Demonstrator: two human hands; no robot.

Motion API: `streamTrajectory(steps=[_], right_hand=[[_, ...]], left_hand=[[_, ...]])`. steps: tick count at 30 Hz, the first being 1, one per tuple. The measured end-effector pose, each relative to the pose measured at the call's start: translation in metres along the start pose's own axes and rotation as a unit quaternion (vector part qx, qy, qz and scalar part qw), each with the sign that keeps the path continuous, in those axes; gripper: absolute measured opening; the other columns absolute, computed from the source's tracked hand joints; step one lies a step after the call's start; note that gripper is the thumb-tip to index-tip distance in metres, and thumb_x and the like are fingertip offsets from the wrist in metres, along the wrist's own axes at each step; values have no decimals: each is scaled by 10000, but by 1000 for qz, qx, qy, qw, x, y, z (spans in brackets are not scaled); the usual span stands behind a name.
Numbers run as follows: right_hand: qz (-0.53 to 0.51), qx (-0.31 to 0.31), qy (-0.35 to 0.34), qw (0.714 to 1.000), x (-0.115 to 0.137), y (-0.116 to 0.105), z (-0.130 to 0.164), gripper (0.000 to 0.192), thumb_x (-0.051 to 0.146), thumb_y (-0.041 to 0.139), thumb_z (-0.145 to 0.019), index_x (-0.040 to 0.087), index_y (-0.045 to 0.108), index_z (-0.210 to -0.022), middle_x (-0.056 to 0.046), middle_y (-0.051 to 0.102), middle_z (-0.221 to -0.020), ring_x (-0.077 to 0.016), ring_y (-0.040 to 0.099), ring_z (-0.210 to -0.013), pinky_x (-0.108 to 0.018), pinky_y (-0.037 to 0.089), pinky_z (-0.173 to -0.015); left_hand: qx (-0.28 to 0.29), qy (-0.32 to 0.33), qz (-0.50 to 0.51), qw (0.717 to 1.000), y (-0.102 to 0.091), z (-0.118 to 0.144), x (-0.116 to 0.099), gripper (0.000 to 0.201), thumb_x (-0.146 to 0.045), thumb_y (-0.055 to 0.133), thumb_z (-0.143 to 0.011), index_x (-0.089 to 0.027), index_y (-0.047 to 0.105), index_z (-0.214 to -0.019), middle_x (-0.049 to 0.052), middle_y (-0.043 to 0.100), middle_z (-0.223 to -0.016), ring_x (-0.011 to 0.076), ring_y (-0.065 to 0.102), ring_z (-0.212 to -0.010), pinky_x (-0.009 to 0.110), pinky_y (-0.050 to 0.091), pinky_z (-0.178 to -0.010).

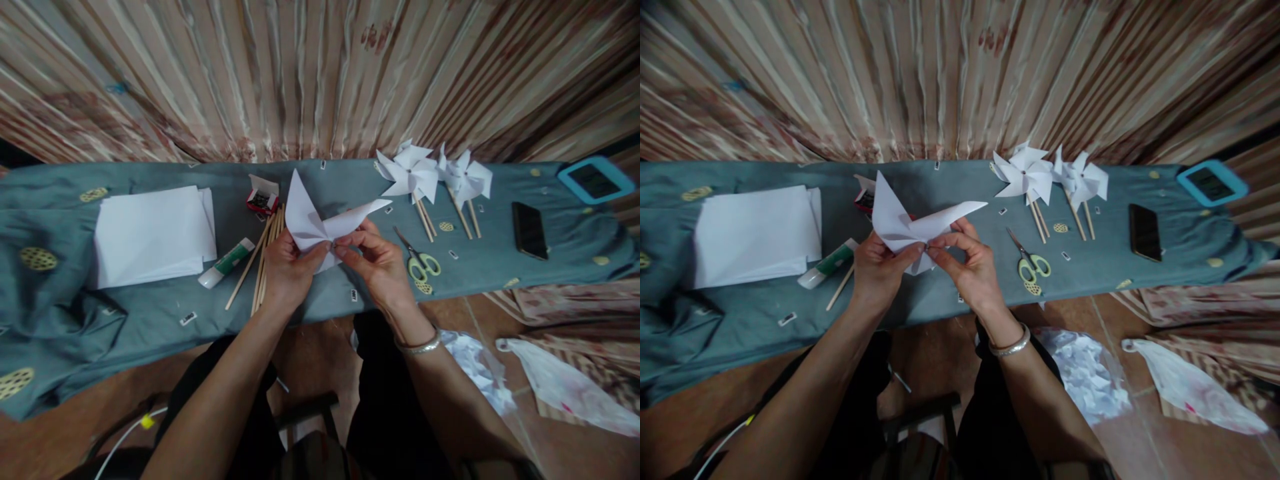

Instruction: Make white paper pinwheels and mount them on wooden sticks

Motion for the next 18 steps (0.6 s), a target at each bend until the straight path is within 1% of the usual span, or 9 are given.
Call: streamTrajectory(steps=[3,6,11,15,18], right_hand=[[-8,6,0,1000,-1,0,0,68,298,793,-726,273,741,-762,-15,629,-1176,-210,551,-1202,-430,347,-1138],[-12,8,5,1000,-1,0,1,81,314,797,-729,272,737,-765,-17,622,-1183,-210,552,-1190,-438,340,-1139],[-15,9,16,1000,-2,1,0,139,381,806,-718,270,731,-753,-25,622,-1144,-218,549,-1167,-435,369,-1110],[-47,18,36,998,-2,4,1,173,400,812,-703,255,722,-734,-21,621,-1034,-191,584,-1011,-396,443,-1010],[-90,31,72,993,-2,7,2,184,397,818,-690,248,713,-717,-2,622,-915,-169,588,-916,-371,461,-953]], left_hand=[[1,1,-5,1000,1,0,-1,259,-233,782,-589,-153,697,-819,-1,713,-747,147,640,-680,247,523,-644],[1,3,-16,1000,1,1,0,261,-250,777,-602,-156,696,-831,7,716,-768,157,651,-703,257,527,-658],[-6,-1,-23,1000,1,1,0,278,-268,782,-592,-159,685,-830,10,709,-758,170,656,-719,264,526,-657],[0,8,-22,1000,1,0,-1,257,-250,782,-594,-158,682,-812,5,704,-755,159,642,-701,254,516,-650],[8,19,-36,999,1,0,0,227,-248,775,-622,-159,682,-809,-1,698,-750,149,633,-697,248,509,-658]])
Point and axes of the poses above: each hand's wrist, its own z-axis away from the middle knuckle, its own y-axis out of the palm, x = y × z, the point moved 4 cm from there along -z, towards the middle knuckle
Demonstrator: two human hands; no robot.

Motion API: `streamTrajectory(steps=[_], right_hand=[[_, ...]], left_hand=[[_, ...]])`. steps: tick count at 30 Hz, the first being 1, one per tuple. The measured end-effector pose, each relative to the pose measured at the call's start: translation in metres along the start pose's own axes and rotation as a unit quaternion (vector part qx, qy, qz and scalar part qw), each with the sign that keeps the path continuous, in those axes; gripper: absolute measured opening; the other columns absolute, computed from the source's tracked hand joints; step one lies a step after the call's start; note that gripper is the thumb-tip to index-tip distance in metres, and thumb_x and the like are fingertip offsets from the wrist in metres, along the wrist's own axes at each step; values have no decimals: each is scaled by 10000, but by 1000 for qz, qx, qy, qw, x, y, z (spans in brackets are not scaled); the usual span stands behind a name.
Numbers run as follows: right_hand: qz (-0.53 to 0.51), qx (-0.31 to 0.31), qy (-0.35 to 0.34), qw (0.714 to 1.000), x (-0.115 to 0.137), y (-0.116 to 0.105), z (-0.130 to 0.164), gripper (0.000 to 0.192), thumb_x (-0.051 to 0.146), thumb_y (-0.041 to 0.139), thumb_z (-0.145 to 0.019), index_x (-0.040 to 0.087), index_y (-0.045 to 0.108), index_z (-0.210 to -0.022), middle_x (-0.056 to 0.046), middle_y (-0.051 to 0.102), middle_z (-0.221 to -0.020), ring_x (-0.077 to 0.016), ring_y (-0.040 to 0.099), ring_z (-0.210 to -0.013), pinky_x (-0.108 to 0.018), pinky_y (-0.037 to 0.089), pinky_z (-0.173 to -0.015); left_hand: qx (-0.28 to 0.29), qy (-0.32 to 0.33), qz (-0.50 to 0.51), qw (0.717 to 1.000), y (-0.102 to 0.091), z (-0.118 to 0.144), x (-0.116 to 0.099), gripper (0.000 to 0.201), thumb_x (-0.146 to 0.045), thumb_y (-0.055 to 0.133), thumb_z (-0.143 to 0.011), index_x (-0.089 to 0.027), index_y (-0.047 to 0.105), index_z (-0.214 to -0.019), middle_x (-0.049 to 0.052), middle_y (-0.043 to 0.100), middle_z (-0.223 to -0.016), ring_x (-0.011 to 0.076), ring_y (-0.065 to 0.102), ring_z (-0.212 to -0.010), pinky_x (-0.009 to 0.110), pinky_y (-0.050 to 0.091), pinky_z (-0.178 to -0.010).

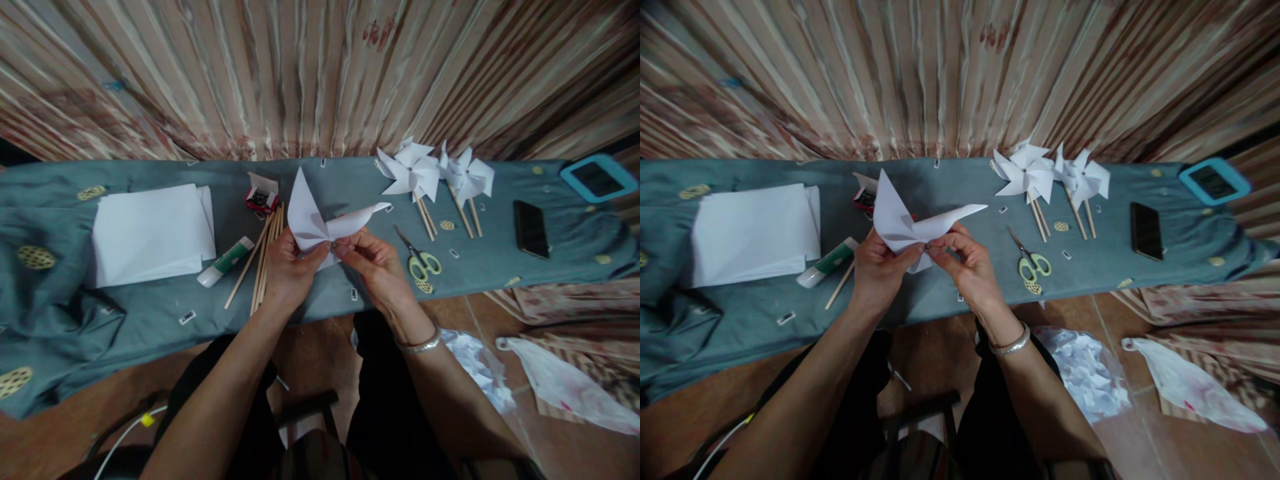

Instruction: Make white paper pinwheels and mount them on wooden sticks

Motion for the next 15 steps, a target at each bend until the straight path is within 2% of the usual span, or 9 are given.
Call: streamTrajectory(steps=[5,15], right_hand=[[-31,13,53,998,-1,3,1,224,425,824,-667,241,710,-724,13,640,-839,-152,587,-829,-347,477,-888],[-25,17,49,998,-1,2,1,210,418,815,-677,248,708,-739,21,633,-828,-145,592,-813,-339,483,-881]], left_hand=[[6,8,-18,1000,0,0,1,226,-257,772,-636,-158,682,-818,1,695,-745,159,641,-716,256,512,-673],[1,-13,6,1000,0,0,1,244,-262,785,-613,-163,684,-811,5,709,-756,163,654,-707,263,529,-662]])
Point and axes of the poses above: each hand's wrist, its own z-axis away from the middle knuckle, its own y-axis out of the palm, x = y × z, the point moved 4 cm from there along -z, towards the middle knuckle
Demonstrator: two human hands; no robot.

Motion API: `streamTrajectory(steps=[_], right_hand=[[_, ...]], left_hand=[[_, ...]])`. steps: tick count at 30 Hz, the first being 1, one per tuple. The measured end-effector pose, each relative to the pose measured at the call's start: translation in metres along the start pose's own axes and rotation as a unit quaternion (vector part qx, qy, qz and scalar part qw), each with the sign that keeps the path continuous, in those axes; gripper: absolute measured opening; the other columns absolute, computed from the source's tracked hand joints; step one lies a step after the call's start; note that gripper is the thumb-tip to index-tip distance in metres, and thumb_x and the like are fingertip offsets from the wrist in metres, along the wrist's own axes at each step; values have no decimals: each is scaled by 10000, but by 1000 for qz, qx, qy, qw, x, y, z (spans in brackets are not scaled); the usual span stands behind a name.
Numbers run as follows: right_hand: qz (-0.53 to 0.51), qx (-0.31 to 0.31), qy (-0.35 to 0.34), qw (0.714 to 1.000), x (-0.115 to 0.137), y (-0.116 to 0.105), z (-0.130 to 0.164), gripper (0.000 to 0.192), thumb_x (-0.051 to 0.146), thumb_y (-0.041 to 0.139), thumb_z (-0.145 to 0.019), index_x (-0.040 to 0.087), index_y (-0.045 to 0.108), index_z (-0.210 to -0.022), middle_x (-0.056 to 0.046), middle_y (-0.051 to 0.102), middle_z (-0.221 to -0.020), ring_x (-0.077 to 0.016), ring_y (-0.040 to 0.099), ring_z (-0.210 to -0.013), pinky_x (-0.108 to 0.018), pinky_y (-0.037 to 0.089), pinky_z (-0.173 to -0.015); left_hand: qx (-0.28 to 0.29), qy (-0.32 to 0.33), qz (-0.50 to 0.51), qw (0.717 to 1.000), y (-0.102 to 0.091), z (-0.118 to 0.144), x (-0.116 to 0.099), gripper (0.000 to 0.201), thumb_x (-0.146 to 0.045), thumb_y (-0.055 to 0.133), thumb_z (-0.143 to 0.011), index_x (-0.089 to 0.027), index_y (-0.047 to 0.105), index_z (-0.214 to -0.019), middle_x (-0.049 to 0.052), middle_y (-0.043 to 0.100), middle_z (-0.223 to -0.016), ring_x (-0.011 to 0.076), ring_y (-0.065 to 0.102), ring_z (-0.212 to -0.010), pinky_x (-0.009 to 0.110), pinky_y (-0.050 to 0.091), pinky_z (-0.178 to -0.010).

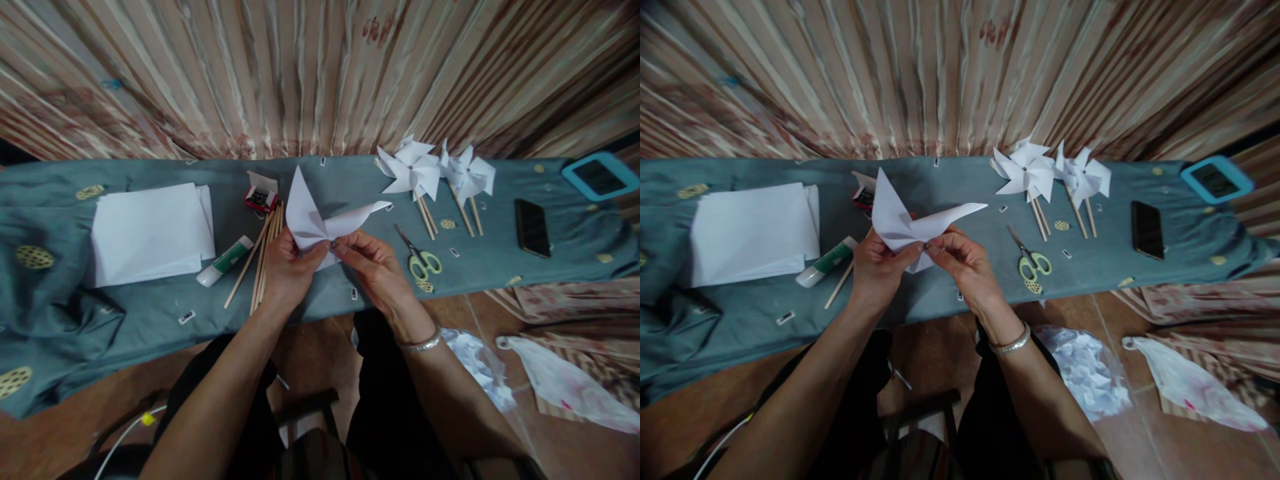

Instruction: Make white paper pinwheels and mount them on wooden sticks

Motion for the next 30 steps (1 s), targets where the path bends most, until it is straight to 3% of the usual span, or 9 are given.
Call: streamTrajectory(steps=[19,30], right_hand=[[22,-2,-8,1000,-1,3,1,279,483,789,-693,238,667,-750,7,634,-853,-154,575,-831,-318,472,-854],[21,3,-20,1000,-5,4,0,275,492,775,-712,248,650,-738,13,606,-793,-154,564,-808,-303,466,-840]], left_hand=[[2,-24,13,1000,1,0,-3,341,-266,795,-570,-159,708,-882,19,729,-802,176,667,-719,276,540,-661],[42,-57,43,997,-4,1,-1,441,-276,864,-548,-166,739,-957,39,760,-890,199,697,-803,331,561,-787]])
Point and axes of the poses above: each hand's wrist, its own z-axis away from the middle knuckle, its own y-axis out of the palm, x = y × z, the point moved 4 cm from there along -z, towards the middle knuckle
